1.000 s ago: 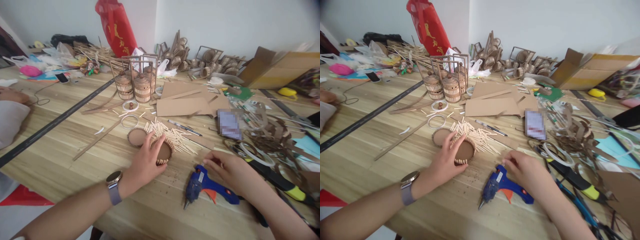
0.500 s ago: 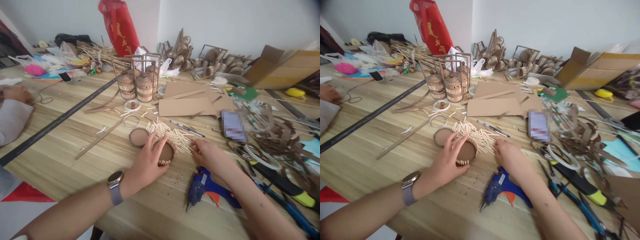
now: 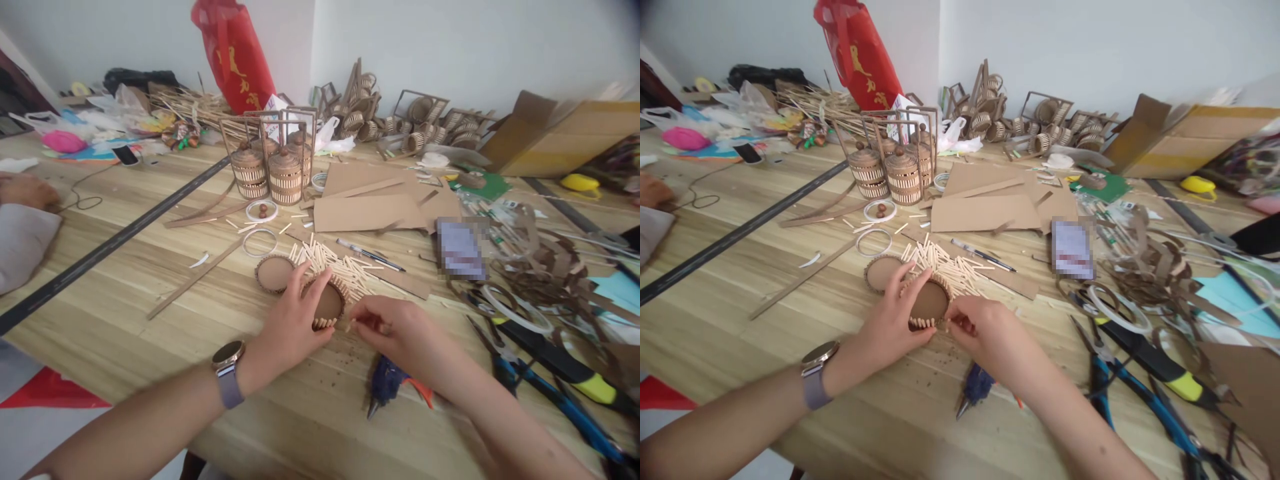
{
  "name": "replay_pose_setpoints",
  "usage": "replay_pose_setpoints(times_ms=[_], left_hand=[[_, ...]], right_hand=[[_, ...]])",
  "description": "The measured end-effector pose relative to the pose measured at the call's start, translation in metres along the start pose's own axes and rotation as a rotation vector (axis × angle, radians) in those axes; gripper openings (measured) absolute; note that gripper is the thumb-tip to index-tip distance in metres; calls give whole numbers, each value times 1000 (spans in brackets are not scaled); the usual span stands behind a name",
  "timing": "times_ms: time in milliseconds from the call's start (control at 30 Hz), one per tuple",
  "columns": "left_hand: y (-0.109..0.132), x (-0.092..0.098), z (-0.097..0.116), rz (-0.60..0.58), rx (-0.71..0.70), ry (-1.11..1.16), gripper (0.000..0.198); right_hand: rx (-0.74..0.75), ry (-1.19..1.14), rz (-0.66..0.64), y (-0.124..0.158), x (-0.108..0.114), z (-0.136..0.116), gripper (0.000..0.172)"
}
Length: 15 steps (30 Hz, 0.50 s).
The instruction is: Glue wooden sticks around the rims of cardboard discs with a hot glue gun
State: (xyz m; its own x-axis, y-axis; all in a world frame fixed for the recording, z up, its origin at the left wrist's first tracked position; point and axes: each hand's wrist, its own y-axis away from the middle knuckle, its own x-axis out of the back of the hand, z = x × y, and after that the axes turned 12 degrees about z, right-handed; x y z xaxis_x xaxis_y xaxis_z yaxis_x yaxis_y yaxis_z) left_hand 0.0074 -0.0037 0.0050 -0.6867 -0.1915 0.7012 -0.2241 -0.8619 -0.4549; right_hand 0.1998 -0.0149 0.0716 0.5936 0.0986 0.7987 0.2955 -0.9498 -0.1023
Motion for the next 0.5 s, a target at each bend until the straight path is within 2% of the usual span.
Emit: replay_pose_setpoints(times_ms=[200,500], left_hand=[[0,0,0,0,-7,10,96],[-1,1,0,-8,-9,18,95]], right_hand=[[250,65,142,-1,-20,10,16],[313,135,162,-4,-26,15,16]])
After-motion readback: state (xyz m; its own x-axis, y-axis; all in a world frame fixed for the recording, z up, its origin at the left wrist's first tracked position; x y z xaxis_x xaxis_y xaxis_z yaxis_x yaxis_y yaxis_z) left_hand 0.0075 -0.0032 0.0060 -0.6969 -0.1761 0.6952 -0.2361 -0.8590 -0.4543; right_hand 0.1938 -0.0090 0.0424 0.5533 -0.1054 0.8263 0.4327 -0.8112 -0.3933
